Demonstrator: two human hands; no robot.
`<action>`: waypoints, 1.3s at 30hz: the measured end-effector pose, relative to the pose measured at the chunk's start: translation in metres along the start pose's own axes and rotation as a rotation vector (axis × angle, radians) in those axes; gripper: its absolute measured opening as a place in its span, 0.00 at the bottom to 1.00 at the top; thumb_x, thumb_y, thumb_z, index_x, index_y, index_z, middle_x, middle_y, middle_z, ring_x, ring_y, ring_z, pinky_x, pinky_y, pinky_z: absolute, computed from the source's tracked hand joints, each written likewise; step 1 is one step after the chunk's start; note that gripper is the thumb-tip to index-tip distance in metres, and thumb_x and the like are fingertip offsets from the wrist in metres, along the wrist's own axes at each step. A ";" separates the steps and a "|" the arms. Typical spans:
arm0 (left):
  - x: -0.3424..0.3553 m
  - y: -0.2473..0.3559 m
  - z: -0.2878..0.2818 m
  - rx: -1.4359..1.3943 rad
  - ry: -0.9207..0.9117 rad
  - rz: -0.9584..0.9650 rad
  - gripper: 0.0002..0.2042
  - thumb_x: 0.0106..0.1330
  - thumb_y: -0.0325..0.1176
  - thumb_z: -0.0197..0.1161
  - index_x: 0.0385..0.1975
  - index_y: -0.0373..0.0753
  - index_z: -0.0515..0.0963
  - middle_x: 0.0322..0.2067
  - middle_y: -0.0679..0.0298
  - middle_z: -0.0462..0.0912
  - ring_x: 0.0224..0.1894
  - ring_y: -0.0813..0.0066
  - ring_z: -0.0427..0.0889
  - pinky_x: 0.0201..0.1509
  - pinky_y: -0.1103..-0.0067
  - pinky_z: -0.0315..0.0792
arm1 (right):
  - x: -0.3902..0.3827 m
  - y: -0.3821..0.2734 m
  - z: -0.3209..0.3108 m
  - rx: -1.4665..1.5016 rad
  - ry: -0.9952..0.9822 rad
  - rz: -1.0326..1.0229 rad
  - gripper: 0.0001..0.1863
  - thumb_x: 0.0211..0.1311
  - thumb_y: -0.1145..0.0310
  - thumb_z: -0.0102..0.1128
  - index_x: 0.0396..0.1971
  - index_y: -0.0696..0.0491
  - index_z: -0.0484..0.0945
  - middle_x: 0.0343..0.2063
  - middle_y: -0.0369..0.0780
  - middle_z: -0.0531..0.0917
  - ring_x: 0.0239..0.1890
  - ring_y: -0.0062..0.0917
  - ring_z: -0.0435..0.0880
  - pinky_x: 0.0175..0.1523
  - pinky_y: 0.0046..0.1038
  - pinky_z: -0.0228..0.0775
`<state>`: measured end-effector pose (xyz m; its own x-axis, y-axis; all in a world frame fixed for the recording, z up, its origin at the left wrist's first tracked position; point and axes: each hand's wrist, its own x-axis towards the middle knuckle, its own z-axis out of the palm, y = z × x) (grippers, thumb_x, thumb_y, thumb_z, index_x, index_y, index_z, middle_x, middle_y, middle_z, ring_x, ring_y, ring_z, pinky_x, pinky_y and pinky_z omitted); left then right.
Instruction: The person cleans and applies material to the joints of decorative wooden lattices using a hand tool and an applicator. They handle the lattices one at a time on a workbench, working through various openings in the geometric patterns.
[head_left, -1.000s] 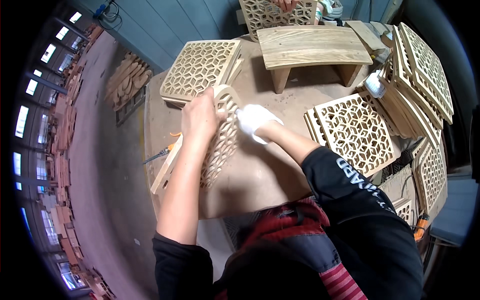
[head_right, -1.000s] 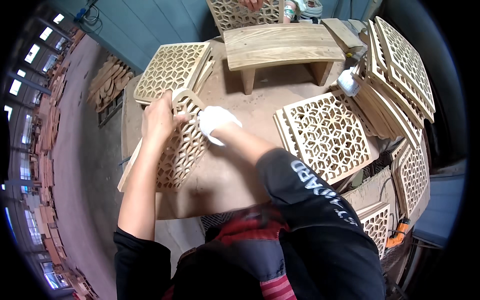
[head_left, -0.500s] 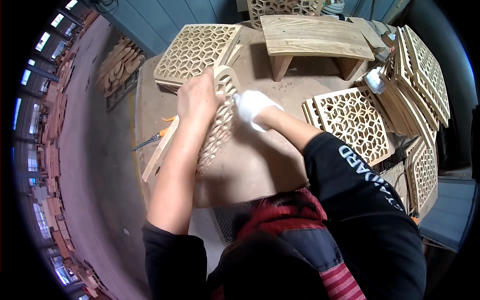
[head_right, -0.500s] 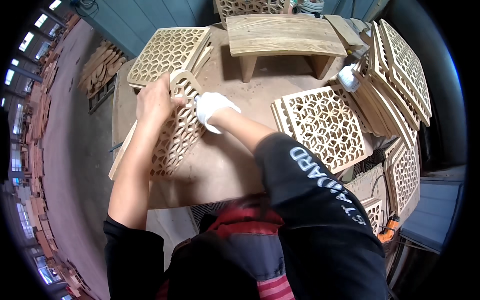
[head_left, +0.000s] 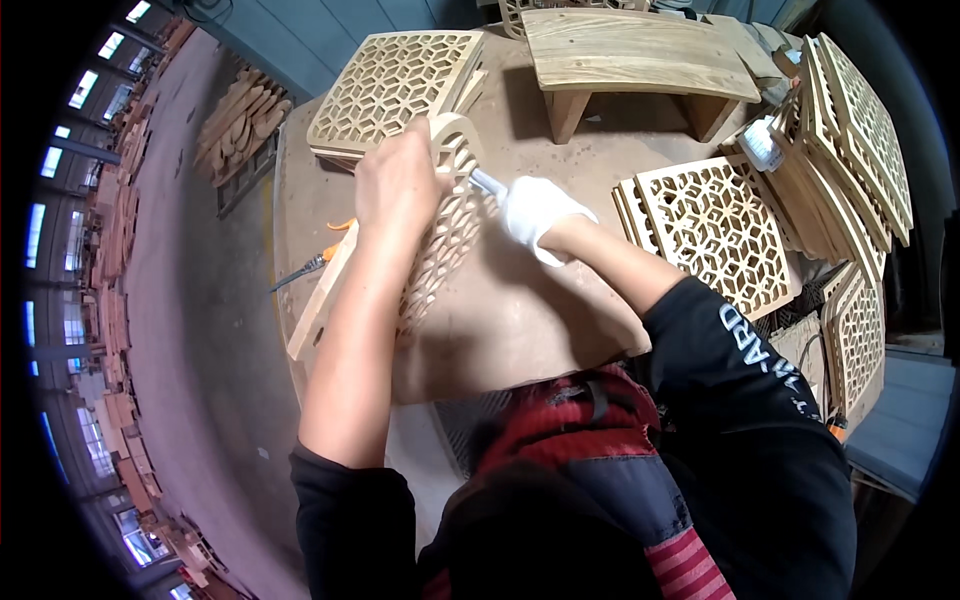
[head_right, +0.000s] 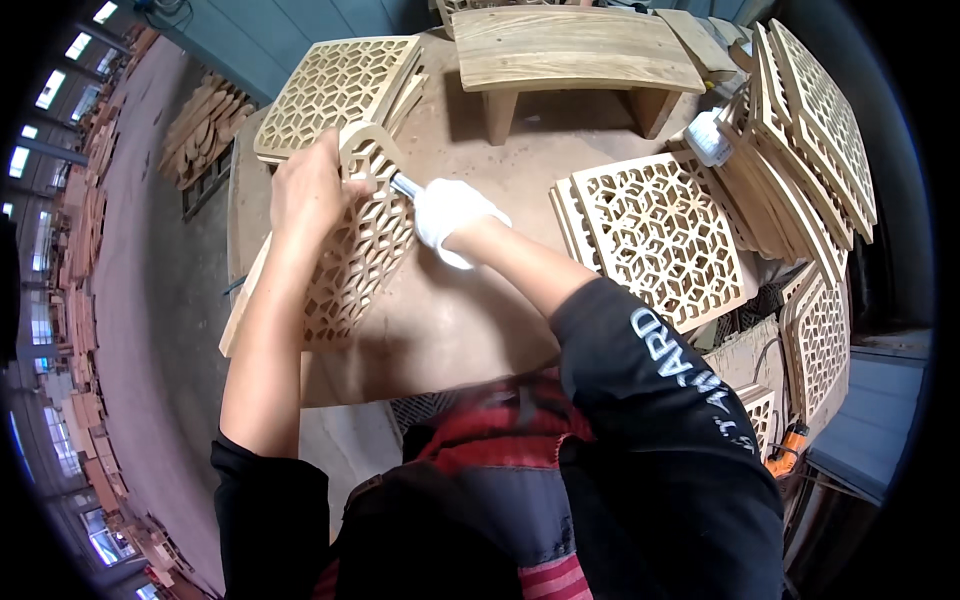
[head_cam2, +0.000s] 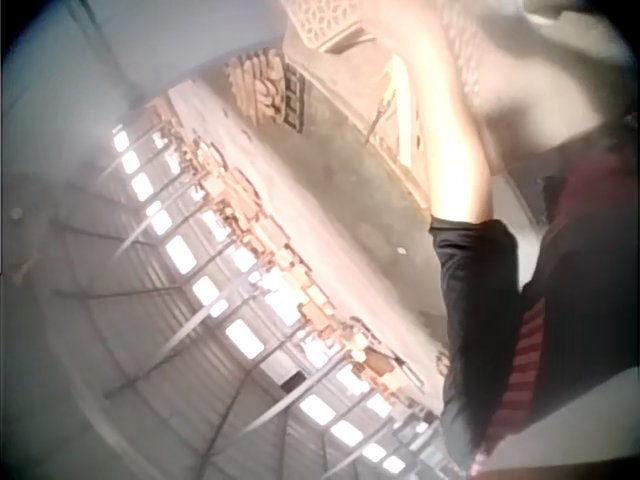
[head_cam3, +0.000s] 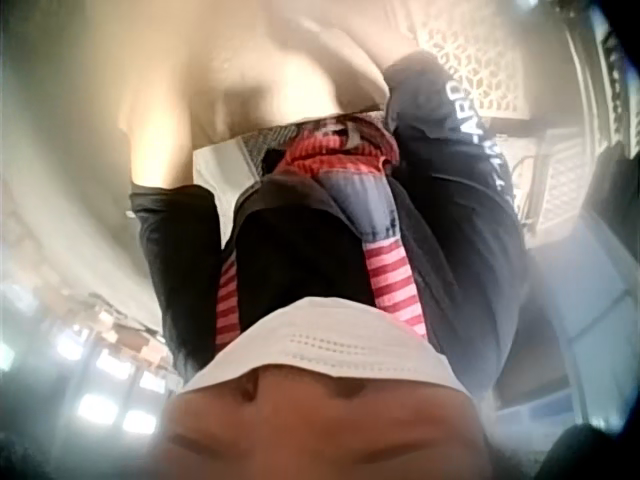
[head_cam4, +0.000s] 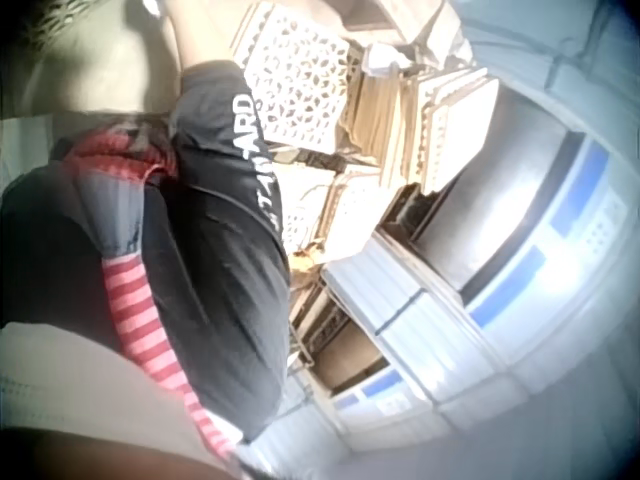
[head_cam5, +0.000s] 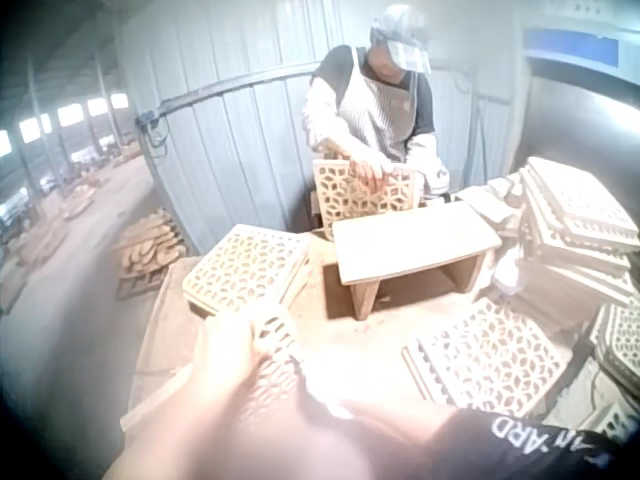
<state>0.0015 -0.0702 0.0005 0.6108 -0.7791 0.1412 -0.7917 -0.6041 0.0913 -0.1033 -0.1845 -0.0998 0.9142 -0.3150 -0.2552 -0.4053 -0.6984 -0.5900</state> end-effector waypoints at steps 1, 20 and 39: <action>0.003 0.003 -0.001 -0.005 -0.007 0.021 0.21 0.49 0.33 0.77 0.40 0.33 0.75 0.34 0.49 0.85 0.42 0.50 0.84 0.50 0.62 0.76 | 0.003 0.003 -0.005 -0.013 -0.029 0.005 0.19 0.71 0.57 0.43 0.51 0.49 0.78 0.36 0.57 0.83 0.38 0.52 0.83 0.47 0.47 0.73; 0.009 0.006 0.000 0.011 -0.063 -0.065 0.27 0.45 0.37 0.81 0.43 0.36 0.76 0.36 0.51 0.86 0.43 0.52 0.84 0.48 0.63 0.74 | 0.006 0.017 0.022 0.051 0.077 -0.111 0.18 0.70 0.60 0.45 0.46 0.54 0.81 0.34 0.56 0.84 0.37 0.51 0.83 0.45 0.46 0.74; 0.021 -0.003 0.001 0.016 -0.118 -0.098 0.28 0.46 0.37 0.81 0.47 0.36 0.77 0.34 0.50 0.86 0.40 0.50 0.84 0.46 0.63 0.74 | -0.071 0.080 0.036 0.158 -0.121 0.209 0.24 0.71 0.64 0.38 0.62 0.51 0.73 0.43 0.57 0.83 0.44 0.50 0.83 0.53 0.43 0.73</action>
<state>0.0166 -0.0855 0.0025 0.6836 -0.7297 0.0155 -0.7282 -0.6804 0.0830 -0.1999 -0.1947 -0.1565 0.8091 -0.3557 -0.4678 -0.5874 -0.5149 -0.6244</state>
